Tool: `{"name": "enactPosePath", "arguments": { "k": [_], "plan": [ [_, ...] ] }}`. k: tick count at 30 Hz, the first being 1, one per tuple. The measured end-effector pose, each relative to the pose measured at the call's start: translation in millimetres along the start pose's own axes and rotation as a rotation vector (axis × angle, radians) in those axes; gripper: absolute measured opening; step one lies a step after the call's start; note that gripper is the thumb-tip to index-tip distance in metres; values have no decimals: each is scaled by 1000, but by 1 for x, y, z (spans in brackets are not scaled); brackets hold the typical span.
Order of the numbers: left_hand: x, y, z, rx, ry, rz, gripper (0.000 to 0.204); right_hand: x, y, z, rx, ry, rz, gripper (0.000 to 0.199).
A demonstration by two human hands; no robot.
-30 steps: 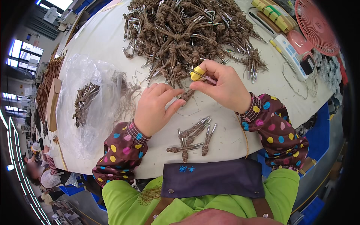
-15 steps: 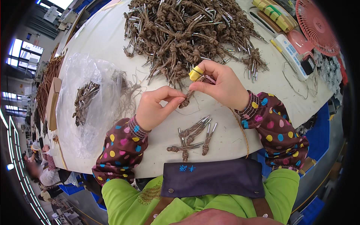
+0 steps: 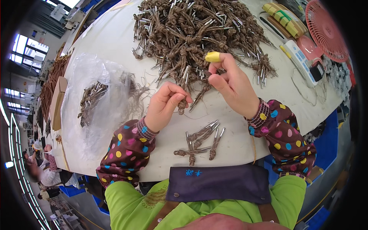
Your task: The person trims loose threads from knotted cord pieces using thread snips and stacks the trimmed cords on the table.
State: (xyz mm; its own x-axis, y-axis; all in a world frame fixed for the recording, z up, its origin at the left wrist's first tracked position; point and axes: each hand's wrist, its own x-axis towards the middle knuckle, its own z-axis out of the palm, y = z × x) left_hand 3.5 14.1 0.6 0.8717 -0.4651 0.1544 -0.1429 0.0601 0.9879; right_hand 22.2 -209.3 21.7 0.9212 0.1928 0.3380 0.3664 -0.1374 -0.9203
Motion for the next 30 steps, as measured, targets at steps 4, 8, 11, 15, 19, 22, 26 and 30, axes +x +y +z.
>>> {"name": "enactPosePath", "arguments": {
  "k": [4,8,11,15,19,22,26,30],
  "plan": [
    [0,-3,-2,106,126,98,9,-8,-7,4,-162,-210,-86,25],
    [0,0,2,178,172,160,9,-15,-6,17,-393,-177,-214,28],
    [-1,-1,2,239,193,158,9,-15,-4,18,-433,-158,-212,26],
    [-2,-3,3,339,200,179,8,-16,-4,18,-437,-160,-220,25],
    [-3,-5,3,391,206,186,7,-15,-6,18,-464,-165,-268,26],
    [-2,-7,2,423,200,211,6,-15,-5,17,-487,-171,-292,26],
    [-3,-4,3,451,167,178,5,-15,-6,15,-527,-185,-330,27],
    [-4,-5,4,461,169,195,5,-13,-5,14,-536,-198,-354,28]
  ]
}}
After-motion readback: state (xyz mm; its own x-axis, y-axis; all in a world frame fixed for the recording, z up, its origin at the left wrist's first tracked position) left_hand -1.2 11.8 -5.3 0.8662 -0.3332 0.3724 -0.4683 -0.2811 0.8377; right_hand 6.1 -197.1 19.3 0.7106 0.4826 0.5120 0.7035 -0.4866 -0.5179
